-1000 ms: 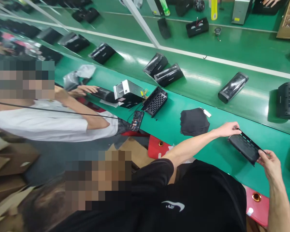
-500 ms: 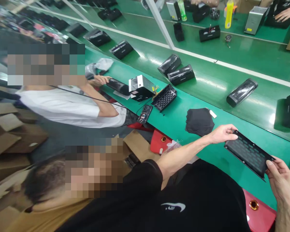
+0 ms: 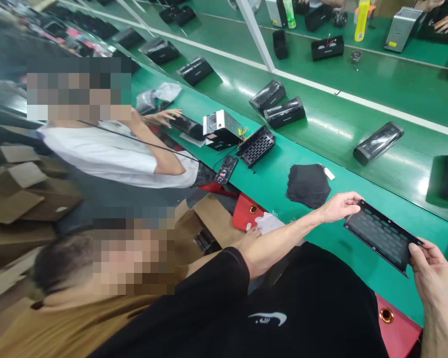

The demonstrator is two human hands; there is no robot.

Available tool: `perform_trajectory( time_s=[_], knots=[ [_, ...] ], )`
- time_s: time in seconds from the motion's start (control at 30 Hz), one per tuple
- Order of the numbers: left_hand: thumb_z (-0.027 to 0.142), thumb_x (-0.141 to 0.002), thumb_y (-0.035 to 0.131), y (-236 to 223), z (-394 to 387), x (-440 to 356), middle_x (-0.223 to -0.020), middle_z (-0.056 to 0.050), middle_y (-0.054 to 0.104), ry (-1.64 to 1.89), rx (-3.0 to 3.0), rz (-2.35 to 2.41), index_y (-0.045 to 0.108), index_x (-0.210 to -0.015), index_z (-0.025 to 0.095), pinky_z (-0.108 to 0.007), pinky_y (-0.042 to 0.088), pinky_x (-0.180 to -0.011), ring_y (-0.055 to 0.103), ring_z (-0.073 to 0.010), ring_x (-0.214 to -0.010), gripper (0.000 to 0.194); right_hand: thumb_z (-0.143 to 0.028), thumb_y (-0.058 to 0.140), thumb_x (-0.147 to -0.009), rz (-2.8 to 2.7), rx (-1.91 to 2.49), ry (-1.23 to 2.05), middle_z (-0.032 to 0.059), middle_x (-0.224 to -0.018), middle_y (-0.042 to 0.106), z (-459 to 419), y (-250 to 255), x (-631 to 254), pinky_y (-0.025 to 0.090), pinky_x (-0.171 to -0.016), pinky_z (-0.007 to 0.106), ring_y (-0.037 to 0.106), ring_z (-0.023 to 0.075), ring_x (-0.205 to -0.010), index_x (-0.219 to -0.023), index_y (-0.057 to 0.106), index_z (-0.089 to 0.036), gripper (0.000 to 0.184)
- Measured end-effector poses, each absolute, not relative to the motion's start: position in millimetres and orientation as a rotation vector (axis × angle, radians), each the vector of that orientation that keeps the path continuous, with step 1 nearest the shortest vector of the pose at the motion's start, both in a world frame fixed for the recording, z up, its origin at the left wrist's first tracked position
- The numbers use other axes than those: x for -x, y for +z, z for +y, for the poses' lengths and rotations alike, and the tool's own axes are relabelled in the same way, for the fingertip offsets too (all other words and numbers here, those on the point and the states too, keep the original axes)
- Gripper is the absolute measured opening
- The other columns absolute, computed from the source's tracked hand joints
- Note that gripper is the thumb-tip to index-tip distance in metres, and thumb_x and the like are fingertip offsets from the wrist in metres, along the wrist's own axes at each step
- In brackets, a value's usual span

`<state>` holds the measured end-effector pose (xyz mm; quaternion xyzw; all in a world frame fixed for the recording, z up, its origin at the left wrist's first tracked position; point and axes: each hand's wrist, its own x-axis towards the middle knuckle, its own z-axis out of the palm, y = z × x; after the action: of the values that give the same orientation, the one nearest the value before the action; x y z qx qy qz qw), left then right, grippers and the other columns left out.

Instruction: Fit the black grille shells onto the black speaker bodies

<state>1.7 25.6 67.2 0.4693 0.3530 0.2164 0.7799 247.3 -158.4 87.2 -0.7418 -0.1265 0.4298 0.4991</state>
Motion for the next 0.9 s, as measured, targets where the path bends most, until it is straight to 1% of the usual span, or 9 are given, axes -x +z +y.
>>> perform_trajectory(
  time_s=[0.07, 0.17, 0.23, 0.3, 0.37, 0.53, 0.67, 0.9],
  knots=[
    [0.043, -0.079, 0.089, 66.7, 25.4, -1.8, -0.087, 0.0, 0.066, 0.464, -1.006, 0.756, 0.068, -0.116, 0.013, -0.023, 0.042, -0.073, 0.057, -0.0094, -0.077, 0.052, -0.052, 0.097, -0.071, -0.318, 1.808, 1.029, -0.0019, -0.081, 0.067, -160.3, 88.2, -246.8, 0.043, -0.058, 0.023, 0.054, 0.0117, -0.067, -0.109, 0.075, -0.021, 0.054],
    [0.041, -0.08, 0.088, 67.0, 25.0, -1.8, -0.086, 0.0, 0.065, 0.454, -1.0, 0.755, 0.068, -0.116, 0.013, -0.023, 0.042, -0.074, 0.057, -0.0093, -0.076, 0.05, -0.051, 0.095, -0.073, -0.324, 1.8, 1.032, -0.0019, -0.081, 0.067, -161.9, 89.7, -245.2, 0.041, -0.056, 0.024, 0.053, 0.0119, -0.066, -0.111, 0.075, -0.021, 0.052],
    [0.038, -0.081, 0.087, 67.7, 24.7, -1.6, -0.084, 0.001, 0.064, 0.444, -0.994, 0.753, 0.068, -0.117, 0.014, -0.023, 0.042, -0.073, 0.056, -0.0089, -0.074, 0.048, -0.05, 0.096, -0.07, -0.301, 1.757, 1.031, -0.0024, -0.081, 0.066, -161.1, 90.4, -243.5, 0.042, -0.057, 0.023, 0.054, 0.0117, -0.066, -0.112, 0.075, -0.022, 0.054],
    [0.036, -0.08, 0.086, 68.3, 24.4, -1.3, -0.084, 0.002, 0.063, 0.443, -0.987, 0.745, 0.067, -0.118, 0.014, -0.023, 0.042, -0.072, 0.055, -0.0085, -0.073, 0.048, -0.047, 0.099, -0.064, -0.256, 1.709, 1.015, -0.0029, -0.081, 0.065, -159.5, 90.8, -241.7, 0.045, -0.06, 0.021, 0.055, 0.0112, -0.068, -0.109, 0.075, -0.022, 0.057],
    [0.034, -0.079, 0.086, 68.9, 23.9, -1.1, -0.083, 0.002, 0.061, 0.447, -0.985, 0.741, 0.066, -0.12, 0.014, -0.023, 0.042, -0.071, 0.053, -0.0082, -0.072, 0.049, -0.045, 0.1, -0.061, -0.223, 1.687, 0.994, -0.0028, -0.082, 0.065, -158.1, 90.7, -240.5, 0.047, -0.063, 0.021, 0.056, 0.011, -0.07, -0.105, 0.075, -0.021, 0.056],
    [0.03, -0.078, 0.086, 70.5, 21.7, -0.3, -0.082, 0.003, 0.06, 0.456, -0.984, 0.751, 0.067, -0.119, 0.015, -0.023, 0.042, -0.073, 0.053, -0.0083, -0.072, 0.048, -0.045, 0.096, -0.068, -0.267, 1.716, 0.963, -0.0022, -0.083, 0.064, -158.8, 88.1, -241.4, 0.046, -0.062, 0.023, 0.055, 0.0121, -0.07, -0.103, 0.073, -0.021, 0.048],
    [0.03, -0.077, 0.085, 73.1, 20.0, 2.0, -0.082, 0.003, 0.059, 0.472, -0.98, 0.733, 0.066, -0.119, 0.015, -0.024, 0.043, -0.073, 0.053, -0.0085, -0.072, 0.048, -0.047, 0.096, -0.069, -0.258, 1.738, 0.97, -0.0027, -0.083, 0.064, -158.6, 87.9, -242.1, 0.043, -0.061, 0.022, 0.054, 0.0109, -0.07, -0.103, 0.074, -0.021, 0.048],
    [0.027, -0.074, 0.086, 81.3, 20.7, 4.7, -0.081, 0.005, 0.054, 0.468, -0.973, 0.734, 0.067, -0.119, 0.015, -0.022, 0.04, -0.071, 0.049, -0.0064, -0.07, 0.051, -0.048, 0.094, -0.072, -0.272, 1.767, 0.966, -0.0029, -0.083, 0.064, -157.4, 92.0, -240.7, 0.042, -0.061, 0.023, 0.052, 0.0108, -0.069, -0.104, 0.075, -0.022, 0.046]
  ],
)
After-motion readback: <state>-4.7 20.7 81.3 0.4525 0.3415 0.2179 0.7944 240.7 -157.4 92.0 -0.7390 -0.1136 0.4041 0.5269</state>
